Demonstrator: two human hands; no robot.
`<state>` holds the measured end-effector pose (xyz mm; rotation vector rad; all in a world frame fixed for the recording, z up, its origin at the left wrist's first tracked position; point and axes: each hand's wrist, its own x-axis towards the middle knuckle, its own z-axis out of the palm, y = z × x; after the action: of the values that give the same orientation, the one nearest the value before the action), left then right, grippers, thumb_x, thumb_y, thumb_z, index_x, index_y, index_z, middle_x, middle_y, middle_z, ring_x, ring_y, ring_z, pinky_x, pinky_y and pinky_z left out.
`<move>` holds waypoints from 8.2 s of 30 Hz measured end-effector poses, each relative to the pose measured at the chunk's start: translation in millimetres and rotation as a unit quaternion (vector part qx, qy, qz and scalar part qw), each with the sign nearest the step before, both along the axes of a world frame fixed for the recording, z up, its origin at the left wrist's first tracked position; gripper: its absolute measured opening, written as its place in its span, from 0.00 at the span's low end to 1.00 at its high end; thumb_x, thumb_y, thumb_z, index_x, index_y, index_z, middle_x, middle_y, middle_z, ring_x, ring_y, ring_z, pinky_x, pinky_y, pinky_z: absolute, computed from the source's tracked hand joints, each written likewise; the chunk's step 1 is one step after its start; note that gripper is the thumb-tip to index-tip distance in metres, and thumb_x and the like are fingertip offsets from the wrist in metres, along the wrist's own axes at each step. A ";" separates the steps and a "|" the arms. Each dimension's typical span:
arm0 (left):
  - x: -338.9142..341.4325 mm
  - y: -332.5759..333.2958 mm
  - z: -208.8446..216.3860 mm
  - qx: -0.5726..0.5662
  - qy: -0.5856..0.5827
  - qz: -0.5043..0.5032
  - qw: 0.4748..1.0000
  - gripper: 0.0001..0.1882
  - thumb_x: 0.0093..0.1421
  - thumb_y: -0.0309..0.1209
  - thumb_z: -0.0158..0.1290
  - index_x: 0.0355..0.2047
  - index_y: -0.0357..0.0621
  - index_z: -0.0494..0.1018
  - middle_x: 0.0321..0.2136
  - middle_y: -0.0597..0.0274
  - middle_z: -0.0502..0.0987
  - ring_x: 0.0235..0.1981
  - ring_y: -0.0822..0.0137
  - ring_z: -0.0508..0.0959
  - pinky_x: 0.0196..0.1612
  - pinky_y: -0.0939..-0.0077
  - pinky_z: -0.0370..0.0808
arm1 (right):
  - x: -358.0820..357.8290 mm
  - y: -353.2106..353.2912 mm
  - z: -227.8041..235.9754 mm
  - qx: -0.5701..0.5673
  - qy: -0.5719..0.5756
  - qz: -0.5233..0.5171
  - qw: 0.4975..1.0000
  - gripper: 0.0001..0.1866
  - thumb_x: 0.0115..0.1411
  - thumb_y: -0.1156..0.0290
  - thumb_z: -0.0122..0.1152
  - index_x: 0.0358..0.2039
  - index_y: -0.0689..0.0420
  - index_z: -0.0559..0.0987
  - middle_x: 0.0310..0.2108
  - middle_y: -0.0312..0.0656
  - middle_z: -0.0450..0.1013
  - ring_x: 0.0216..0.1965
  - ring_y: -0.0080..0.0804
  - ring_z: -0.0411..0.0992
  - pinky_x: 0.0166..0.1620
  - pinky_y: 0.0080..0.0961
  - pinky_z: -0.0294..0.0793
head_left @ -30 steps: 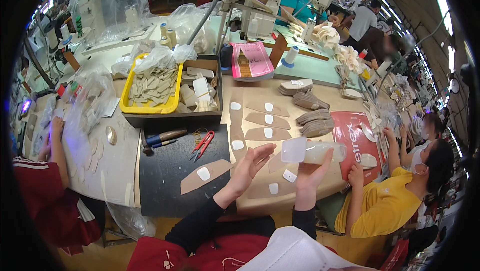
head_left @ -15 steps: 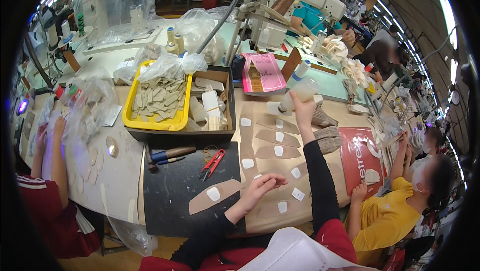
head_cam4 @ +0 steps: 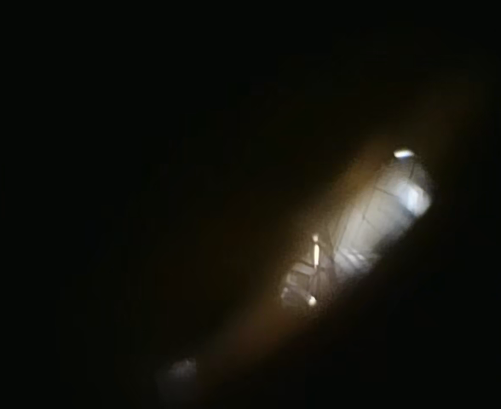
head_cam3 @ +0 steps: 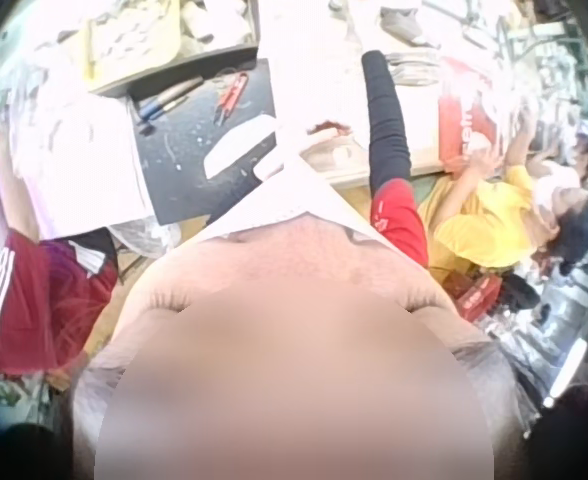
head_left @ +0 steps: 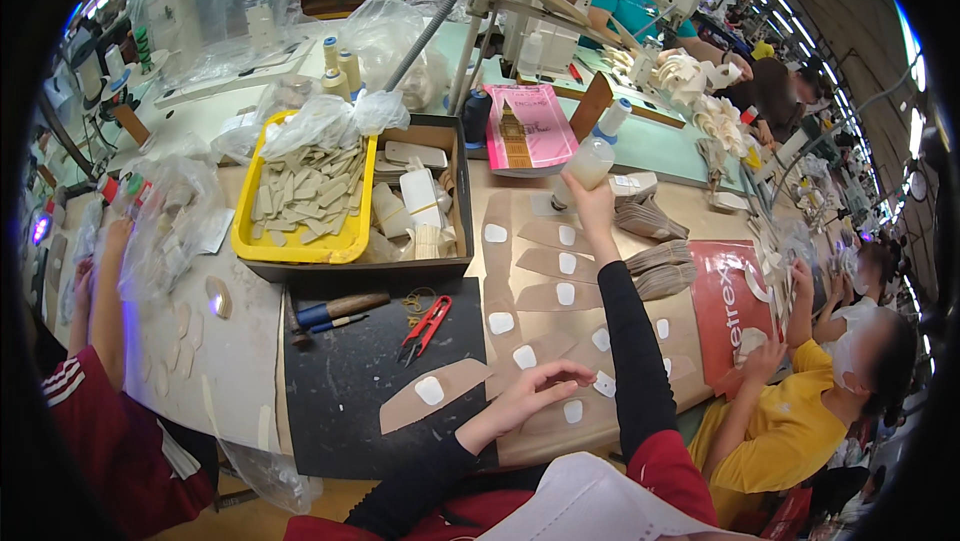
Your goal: The person applies glue from a squeeze bottle onto small white fabric pieces laid on a table, then presses them onto larger brown fabric pieces. They repeat this process for several pieces and stack the finished items.
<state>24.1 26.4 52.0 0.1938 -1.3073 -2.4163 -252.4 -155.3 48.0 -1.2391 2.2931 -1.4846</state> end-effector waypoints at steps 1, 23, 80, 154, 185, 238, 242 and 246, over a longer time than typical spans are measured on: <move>0.1 0.1 -0.4 -0.003 -0.003 -0.004 1.000 0.18 0.71 0.35 0.50 0.57 0.39 0.72 0.54 0.59 0.76 0.58 0.68 0.74 0.62 0.72 0.66 | 1.4 -0.5 2.0 0.010 0.011 0.006 1.000 0.33 0.50 0.51 0.74 0.50 0.62 0.78 0.42 0.53 0.81 0.46 0.49 0.79 0.48 0.38 0.76; -0.2 -2.6 -1.7 0.090 -0.012 -0.017 0.996 0.26 0.67 0.40 0.53 0.57 0.32 0.68 0.54 0.47 0.73 0.59 0.59 0.72 0.65 0.66 0.66 | 17.4 66.1 15.5 -0.175 -0.009 0.122 0.977 0.51 0.53 0.64 0.74 0.70 0.56 0.52 0.60 0.56 0.64 0.58 0.47 0.67 0.61 0.40 0.67; 0.0 106.5 -18.4 -0.226 -0.288 -0.002 0.931 0.18 0.67 0.25 0.52 0.57 0.36 0.70 0.46 0.55 0.81 0.48 0.69 0.80 0.53 0.76 0.74 | -40.9 459.6 -45.5 -0.063 -0.237 -0.146 0.958 0.14 0.66 0.77 0.56 0.50 0.65 0.80 0.30 0.35 0.75 0.29 0.18 0.71 0.36 0.17 0.70; 40.5 64.9 -27.8 -0.298 -0.275 0.228 0.885 0.08 0.65 0.21 0.54 0.41 0.30 0.79 0.36 0.56 0.83 0.39 0.70 0.83 0.45 0.77 0.79 | 79.2 238.7 -35.4 0.133 0.076 0.177 0.972 0.12 0.56 0.70 0.67 0.38 0.62 0.78 0.41 0.49 0.75 0.48 0.46 0.73 0.50 0.34 0.73; 39.6 65.8 -25.7 -0.327 -0.273 0.226 0.876 0.07 0.64 0.21 0.55 0.40 0.31 0.79 0.35 0.55 0.83 0.39 0.67 0.84 0.45 0.75 0.79 | -63.6 394.5 -28.1 -0.003 0.034 -0.250 0.968 0.27 0.59 0.69 0.67 0.58 0.60 0.73 0.48 0.46 0.74 0.35 0.28 0.73 0.40 0.27 0.74; 38.8 66.2 -27.4 -0.359 -0.275 0.219 0.864 0.07 0.64 0.21 0.54 0.40 0.31 0.79 0.34 0.54 0.83 0.39 0.67 0.84 0.44 0.76 0.79 | -75.5 332.6 -40.8 -0.157 -0.268 -0.068 0.948 0.14 0.68 0.72 0.57 0.50 0.68 0.75 0.32 0.43 0.78 0.28 0.25 0.78 0.30 0.18 0.74; 38.0 67.3 -28.2 -0.352 -0.287 0.224 0.862 0.06 0.64 0.21 0.55 0.39 0.32 0.79 0.34 0.55 0.83 0.37 0.67 0.84 0.42 0.76 0.78 | -115.2 338.2 -38.9 -0.140 -0.236 -0.088 0.958 0.13 0.68 0.71 0.57 0.49 0.67 0.76 0.33 0.42 0.78 0.28 0.25 0.79 0.30 0.18 0.75; 36.6 68.0 -32.2 -0.352 -0.271 0.249 0.861 0.06 0.63 0.23 0.56 0.38 0.35 0.80 0.32 0.55 0.84 0.33 0.66 0.84 0.38 0.76 0.77 | -140.6 332.8 -50.3 -0.113 -0.250 -0.079 0.958 0.13 0.68 0.71 0.57 0.49 0.66 0.76 0.34 0.41 0.78 0.29 0.25 0.79 0.31 0.17 0.76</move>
<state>60.8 94.4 19.8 0.9150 -1.9831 -1.3701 -392.9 177.5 -2.3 -0.6211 1.9559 -1.8955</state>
